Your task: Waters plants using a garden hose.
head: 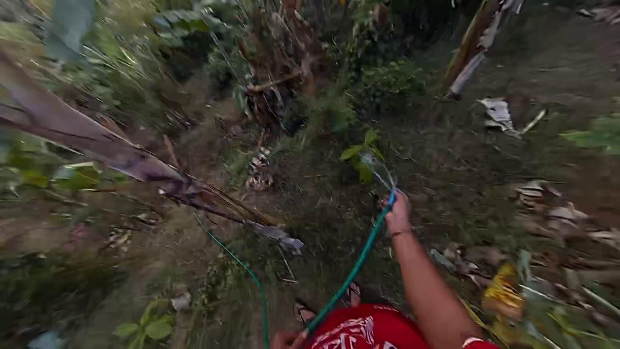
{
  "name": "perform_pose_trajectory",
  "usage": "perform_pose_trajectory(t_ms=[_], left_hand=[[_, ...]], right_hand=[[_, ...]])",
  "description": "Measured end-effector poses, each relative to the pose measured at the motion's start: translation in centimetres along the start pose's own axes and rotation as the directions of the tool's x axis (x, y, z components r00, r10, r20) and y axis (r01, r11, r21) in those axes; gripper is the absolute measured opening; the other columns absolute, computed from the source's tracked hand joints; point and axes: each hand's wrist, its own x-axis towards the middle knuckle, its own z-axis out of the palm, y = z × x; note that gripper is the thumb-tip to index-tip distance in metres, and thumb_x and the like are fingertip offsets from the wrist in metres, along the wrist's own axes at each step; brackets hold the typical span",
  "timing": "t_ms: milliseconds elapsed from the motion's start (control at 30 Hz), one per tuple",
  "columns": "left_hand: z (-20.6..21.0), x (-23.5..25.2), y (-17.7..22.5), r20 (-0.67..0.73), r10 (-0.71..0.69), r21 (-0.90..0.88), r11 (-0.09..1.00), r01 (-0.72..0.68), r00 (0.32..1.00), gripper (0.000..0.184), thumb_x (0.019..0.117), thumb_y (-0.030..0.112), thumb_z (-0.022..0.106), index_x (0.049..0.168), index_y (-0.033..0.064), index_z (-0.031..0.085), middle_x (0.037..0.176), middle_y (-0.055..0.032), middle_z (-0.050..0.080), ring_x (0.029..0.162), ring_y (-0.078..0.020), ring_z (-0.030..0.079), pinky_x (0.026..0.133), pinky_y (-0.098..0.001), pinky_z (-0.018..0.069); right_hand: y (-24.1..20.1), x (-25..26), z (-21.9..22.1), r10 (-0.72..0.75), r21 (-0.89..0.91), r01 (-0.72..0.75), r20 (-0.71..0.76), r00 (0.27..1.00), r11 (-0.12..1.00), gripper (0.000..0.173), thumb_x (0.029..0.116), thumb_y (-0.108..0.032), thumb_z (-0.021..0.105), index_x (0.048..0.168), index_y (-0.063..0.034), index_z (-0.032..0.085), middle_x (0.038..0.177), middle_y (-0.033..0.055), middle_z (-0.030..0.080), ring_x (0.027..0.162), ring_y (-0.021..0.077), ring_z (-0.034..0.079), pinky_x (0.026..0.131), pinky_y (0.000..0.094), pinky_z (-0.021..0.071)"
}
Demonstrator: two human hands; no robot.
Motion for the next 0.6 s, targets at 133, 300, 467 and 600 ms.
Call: perform_pose_trajectory(t_ms=[133,300,467,600], left_hand=[[0.7,-0.1,-2.2,0.051,-0.014,-0.037,0.999,0.016,0.999,0.040,0.1006,0.042,0.063,0.088,0.0061,0.075,0.070,-0.0052,0.067,0.065,-0.0159,0.062,0.069,-0.0435,0.0533],[0.6,-1.3,-2.6,0.077,-0.064,-0.049,0.996,0.068,0.995,0.039,0.1007,0.042,0.063,0.090,0.0064,0.076,0.074,-0.0061,0.069,0.069,-0.0168,0.064,0.072,-0.0447,0.0544],[0.4,-2.2,-4.1,0.063,-0.033,-0.077,0.996,0.038,0.997,0.041,0.1007,0.043,0.063,0.086,0.0071,0.075,0.071,-0.0047,0.066,0.066,-0.0153,0.062,0.068,-0.0425,0.0528],[0.0,-2.3,-5.1,0.053,-0.040,-0.068,0.997,0.044,0.998,0.041,0.1006,0.044,0.062,0.085,0.0083,0.075,0.068,-0.0036,0.065,0.063,-0.0154,0.060,0.065,-0.0424,0.0515]], right_hand=[[1.4,0.8,-0.2,0.045,-0.045,-0.047,-0.064,0.997,0.998,0.018,0.1096,-0.018,0.042,0.123,-0.0083,0.049,0.072,0.0028,0.052,0.048,0.0106,0.050,0.046,0.0248,0.0479],[3.5,0.4,0.2,0.078,-0.071,-0.085,-0.086,0.993,0.994,0.017,0.1080,-0.017,0.046,0.121,-0.0066,0.052,0.072,0.0044,0.052,0.049,0.0117,0.050,0.046,0.0257,0.0477],[6.3,1.1,-0.1,0.137,-0.111,-0.150,-0.116,0.984,0.982,0.018,0.1078,-0.017,0.046,0.121,-0.0059,0.052,0.073,0.0053,0.053,0.050,0.0133,0.050,0.048,0.0277,0.0488],[7.5,1.3,-0.7,0.163,-0.104,-0.179,-0.145,0.976,0.978,0.017,0.1084,-0.017,0.045,0.120,-0.0058,0.051,0.072,0.0054,0.052,0.049,0.0128,0.050,0.047,0.0271,0.0491]])
